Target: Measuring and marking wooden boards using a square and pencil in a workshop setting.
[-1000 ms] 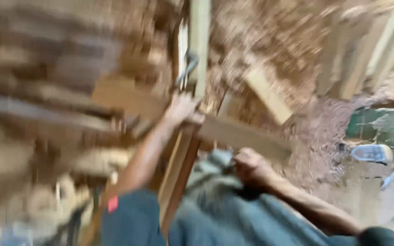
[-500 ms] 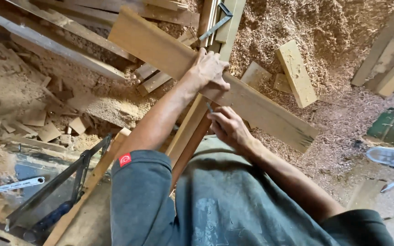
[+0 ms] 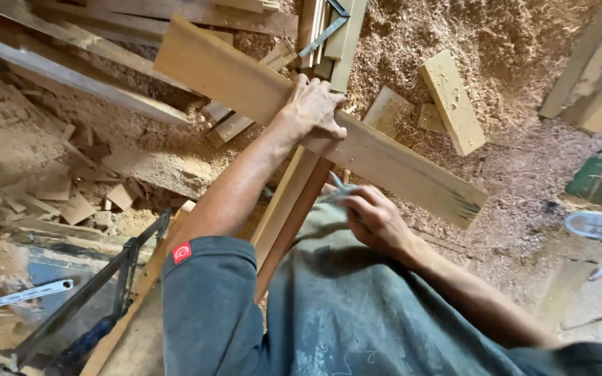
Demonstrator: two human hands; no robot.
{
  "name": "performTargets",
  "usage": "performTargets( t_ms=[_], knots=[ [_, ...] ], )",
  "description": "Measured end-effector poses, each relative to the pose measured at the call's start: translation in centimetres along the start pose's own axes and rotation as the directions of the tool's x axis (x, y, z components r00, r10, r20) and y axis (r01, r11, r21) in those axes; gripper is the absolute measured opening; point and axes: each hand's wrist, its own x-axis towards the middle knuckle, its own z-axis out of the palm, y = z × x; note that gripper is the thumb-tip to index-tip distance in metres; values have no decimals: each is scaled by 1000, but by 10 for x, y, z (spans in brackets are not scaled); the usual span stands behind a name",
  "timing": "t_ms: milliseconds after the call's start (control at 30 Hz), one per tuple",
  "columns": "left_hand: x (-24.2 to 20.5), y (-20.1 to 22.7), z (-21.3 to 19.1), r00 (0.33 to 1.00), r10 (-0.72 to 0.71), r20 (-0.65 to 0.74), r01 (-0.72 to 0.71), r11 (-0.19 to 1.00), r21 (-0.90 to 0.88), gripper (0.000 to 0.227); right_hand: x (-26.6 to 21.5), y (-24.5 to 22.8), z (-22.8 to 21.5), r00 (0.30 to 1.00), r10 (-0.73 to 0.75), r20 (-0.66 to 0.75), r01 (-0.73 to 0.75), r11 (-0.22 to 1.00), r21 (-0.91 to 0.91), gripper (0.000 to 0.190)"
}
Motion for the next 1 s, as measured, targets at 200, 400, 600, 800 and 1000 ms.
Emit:
performTargets(
  t_ms=[200,400,600,800,1000],
  knots=[
    [-7,-1,-10,999,0,39,0,1000,0,80,45,24,41,992,-126,-28,127,992,29,14],
    [-3,-4,2,1000,-7,-4,7,1000,5,74,-29,65,21,999,-20,47,25,994,-109,5],
    [-6,-3,-5,1000,-14,10,14,999,-33,70,-77,23,-61,905,425,-18,-425,905,-24,18],
    [-1,-1,3,999,-15,-48,17,1000,24,86,-31,132,-59,934,314,-173,-335,935,-112,22],
    [-9,-7,-6,983,-60,-175,68,997,41,97,6,172,-52,653,705,276,-710,697,-100,42]
  ],
)
